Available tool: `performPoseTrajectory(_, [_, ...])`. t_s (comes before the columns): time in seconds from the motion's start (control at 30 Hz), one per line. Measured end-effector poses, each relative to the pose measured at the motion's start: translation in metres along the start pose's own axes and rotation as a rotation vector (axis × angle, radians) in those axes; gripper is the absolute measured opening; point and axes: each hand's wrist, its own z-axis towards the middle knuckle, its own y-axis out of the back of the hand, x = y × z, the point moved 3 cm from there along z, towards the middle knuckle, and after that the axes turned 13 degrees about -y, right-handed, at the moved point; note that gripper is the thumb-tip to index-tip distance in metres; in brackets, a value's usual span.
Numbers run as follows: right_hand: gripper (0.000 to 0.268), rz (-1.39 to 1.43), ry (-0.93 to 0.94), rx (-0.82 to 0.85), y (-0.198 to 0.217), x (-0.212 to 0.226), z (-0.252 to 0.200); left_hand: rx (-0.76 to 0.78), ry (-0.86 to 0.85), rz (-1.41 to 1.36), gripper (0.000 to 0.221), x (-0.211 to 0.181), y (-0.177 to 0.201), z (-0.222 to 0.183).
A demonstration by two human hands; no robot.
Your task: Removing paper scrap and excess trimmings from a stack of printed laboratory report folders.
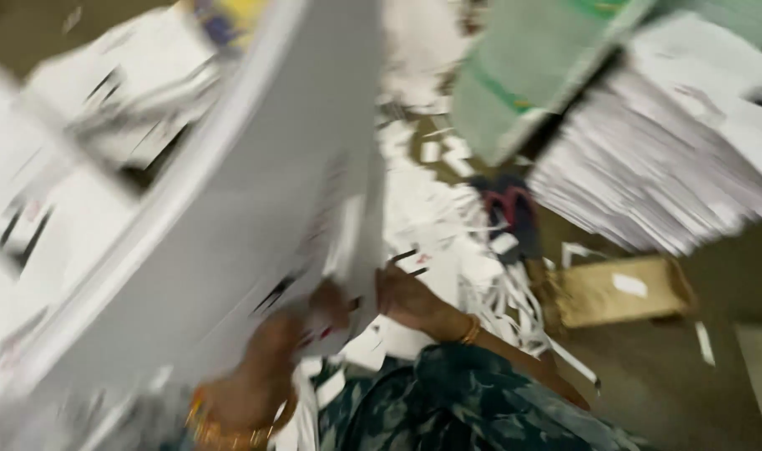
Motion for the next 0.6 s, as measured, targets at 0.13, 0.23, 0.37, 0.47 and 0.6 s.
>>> performPoseTrajectory(0.13, [0.022, -0.497, 0.283, -0.027, -0.080, 0.052, -0.025, 0.059, -0.153, -0.036, 0.046, -0.017, -0.025, 0.036])
performPoseTrajectory(0.23, [0.034, -0.061, 0.117, -0.243, -0.018, 0.034, -0.041, -0.024, -0.279, -0.027, 0.045, -0.039, -0.038, 0.033])
performPoseTrajectory(0.37, [0.038, -0.197, 0.148, -0.367, -0.073, 0.091, -0.039, -0.166, -0.409, 0.008, 0.045, -0.051, -0.049, 0.021])
performPoseTrajectory(0.47, [0.040, -0.139, 0.110, -0.546, -0.022, 0.088, -0.059, -0.187, -0.504, 0.025, 0.045, -0.042, -0.037, 0.026])
performPoseTrajectory(0.6, [0.044, -0.364, 0.155, -0.630, 0.003, 0.099, -0.077, -0.204, -0.541, 0.041, 0.044, -0.042, -0.032, 0.020])
